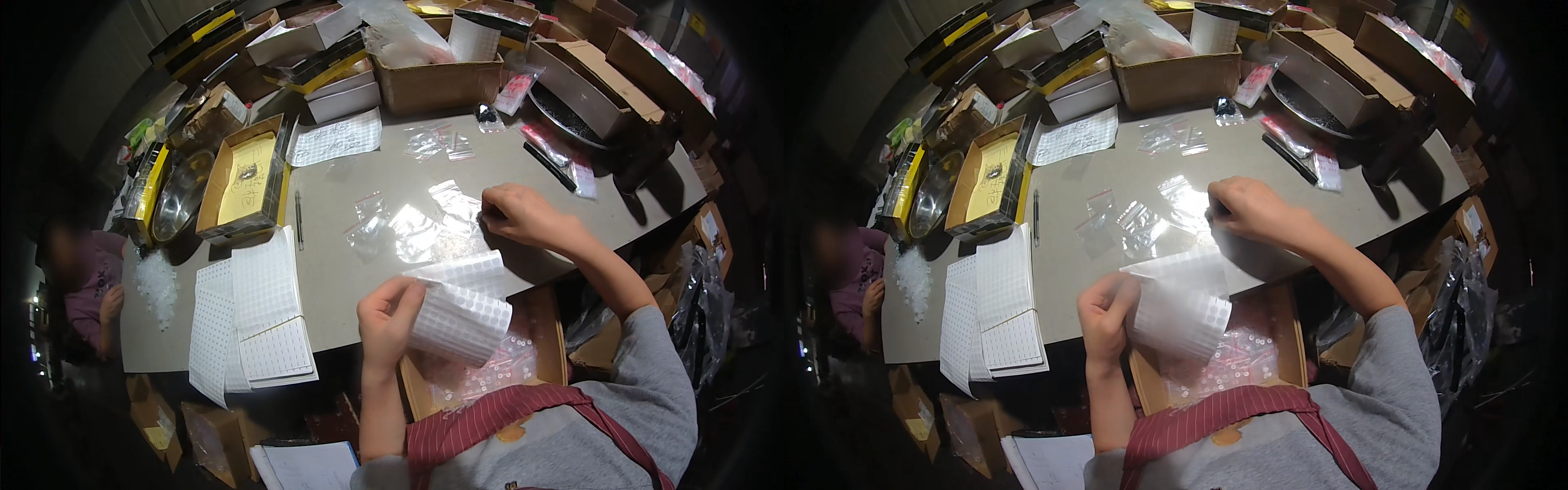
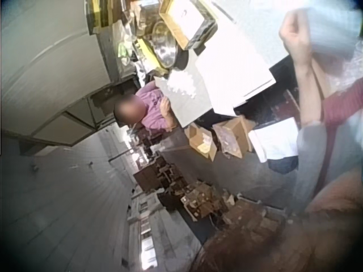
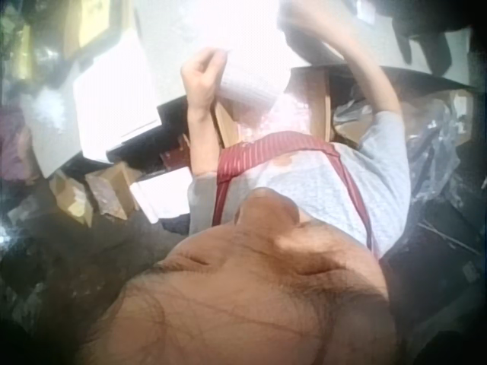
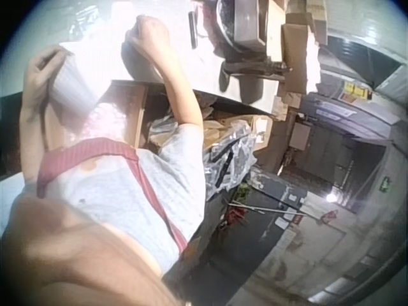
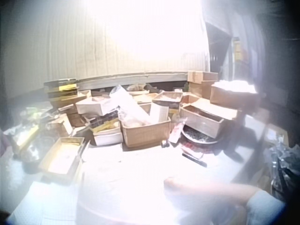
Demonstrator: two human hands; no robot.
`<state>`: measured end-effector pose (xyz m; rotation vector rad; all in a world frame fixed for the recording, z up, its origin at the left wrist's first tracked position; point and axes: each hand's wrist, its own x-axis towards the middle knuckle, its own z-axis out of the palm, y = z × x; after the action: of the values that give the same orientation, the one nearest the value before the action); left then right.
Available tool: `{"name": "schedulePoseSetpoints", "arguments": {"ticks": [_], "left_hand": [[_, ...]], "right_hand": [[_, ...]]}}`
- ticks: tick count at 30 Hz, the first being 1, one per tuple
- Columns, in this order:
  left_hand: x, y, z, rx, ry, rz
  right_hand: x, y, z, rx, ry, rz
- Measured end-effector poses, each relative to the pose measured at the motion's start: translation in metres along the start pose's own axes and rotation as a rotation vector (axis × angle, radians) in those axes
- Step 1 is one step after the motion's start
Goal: The person repeatedly picks small items from a sheet and places them into clear plastic bags on a cluttered table. They handle the items one at a time, fold the bags, and set them aside while continuing the process.
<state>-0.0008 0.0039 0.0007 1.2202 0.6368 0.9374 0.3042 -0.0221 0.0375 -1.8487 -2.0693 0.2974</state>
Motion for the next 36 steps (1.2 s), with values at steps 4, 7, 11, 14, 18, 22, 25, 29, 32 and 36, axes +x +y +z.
{"name": "schedulePoseSetpoints", "arguments": {"ticks": [4, 7, 11, 14, 18, 22, 25, 29, 32, 36], "left_hand": [[-0.004, 0.0, -0.007, -0.19, -0.012, -0.007], [-0.003, -0.002, -0.01, -0.247, -0.019, -0.03], [-0.003, 0.0, -0.006, -0.191, -0.011, 0.001], [-0.006, 0.003, -0.003, -0.128, 0.028, 0.06], [-0.006, 0.001, 0.0, -0.089, 0.051, 0.09], [-0.007, 0.002, 0.002, -0.077, 0.06, 0.091], [-0.008, 0.003, 0.004, -0.083, 0.104, 0.127], [-0.012, -0.01, 0.0, -0.169, 0.181, 0.225], [-0.012, -0.022, -0.005, -0.223, 0.245, 0.334], [-0.008, -0.019, -0.008, -0.357, 0.28, 0.352]], "right_hand": [[0.003, -0.005, -0.004, -0.104, -0.024, 0.21], [-0.003, -0.008, -0.031, -0.139, -0.204, 0.156], [0.007, -0.025, -0.033, 0.185, -0.227, 0.033], [0.024, -0.014, -0.009, 0.243, -0.052, -0.058], [0.031, -0.003, 0.018, 0.092, 0.116, -0.172], [0.023, -0.014, 0.027, -0.173, 0.2, -0.234], [0.02, -0.016, 0.022, -0.266, 0.161, -0.106], [0.012, -0.001, -0.009, -0.255, 0.078, 0.051], [0.001, 0.002, -0.011, -0.238, -0.011, 0.137], [-0.013, 0.002, -0.012, -0.138, 0.03, 0.11]]}}
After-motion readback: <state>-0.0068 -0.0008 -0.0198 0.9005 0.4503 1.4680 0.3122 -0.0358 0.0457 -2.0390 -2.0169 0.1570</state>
